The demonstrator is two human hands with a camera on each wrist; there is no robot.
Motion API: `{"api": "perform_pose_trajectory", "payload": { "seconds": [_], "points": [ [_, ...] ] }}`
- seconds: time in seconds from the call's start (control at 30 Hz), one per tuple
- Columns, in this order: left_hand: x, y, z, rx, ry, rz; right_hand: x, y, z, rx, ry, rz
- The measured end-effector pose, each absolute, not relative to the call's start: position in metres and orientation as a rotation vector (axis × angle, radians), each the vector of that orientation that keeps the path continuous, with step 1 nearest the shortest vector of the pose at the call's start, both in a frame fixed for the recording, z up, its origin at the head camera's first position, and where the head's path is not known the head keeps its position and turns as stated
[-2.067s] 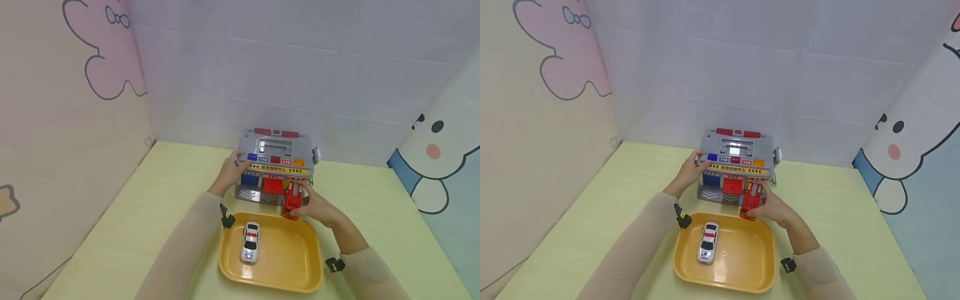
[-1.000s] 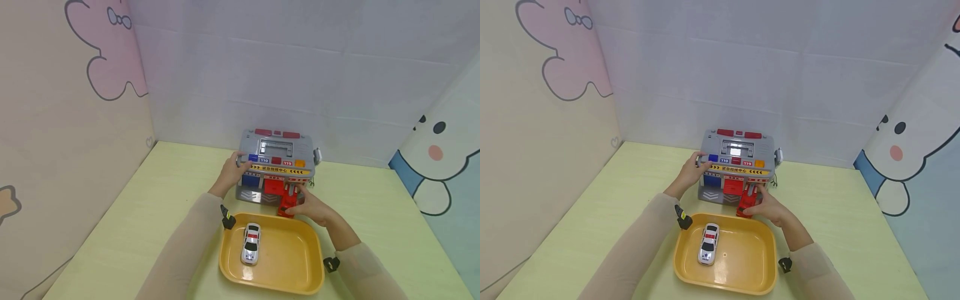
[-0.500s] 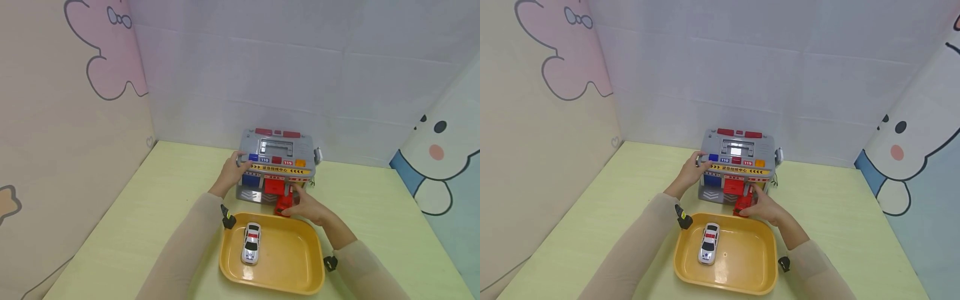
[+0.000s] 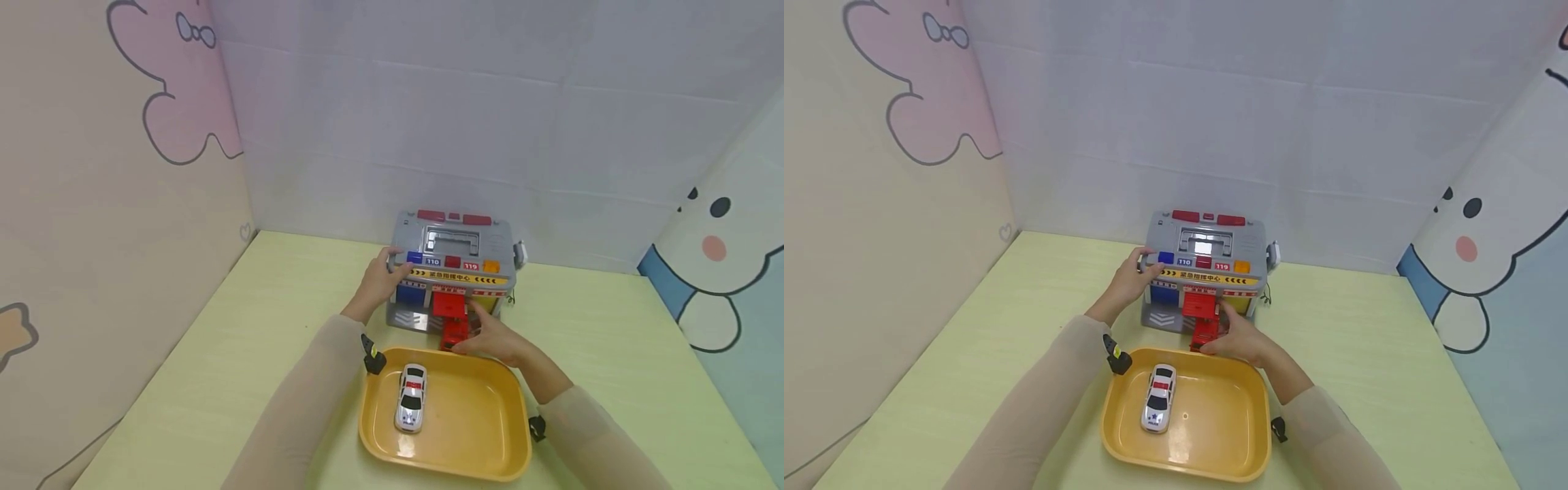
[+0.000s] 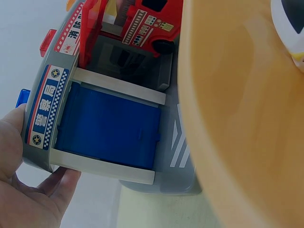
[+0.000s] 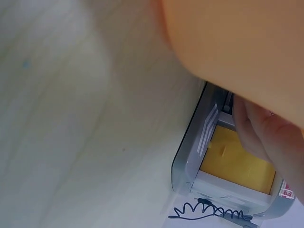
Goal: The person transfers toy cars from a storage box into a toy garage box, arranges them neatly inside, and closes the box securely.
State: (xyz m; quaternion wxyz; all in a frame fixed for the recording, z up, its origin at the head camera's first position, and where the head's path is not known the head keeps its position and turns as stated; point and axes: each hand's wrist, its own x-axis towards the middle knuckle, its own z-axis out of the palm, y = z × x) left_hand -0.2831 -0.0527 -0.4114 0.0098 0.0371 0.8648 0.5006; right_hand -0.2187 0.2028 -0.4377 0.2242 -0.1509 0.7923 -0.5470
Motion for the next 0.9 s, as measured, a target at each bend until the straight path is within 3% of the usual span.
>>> {"api": "perform_pose_trajectory", "payload": {
  "seconds": [0.9],
  "points": [
    [-0.284,-0.052,-0.413,0.095,2.692,1.587,-0.227,0.188,-0.448,-0.295,2.419,-1.356]
  ]
}}
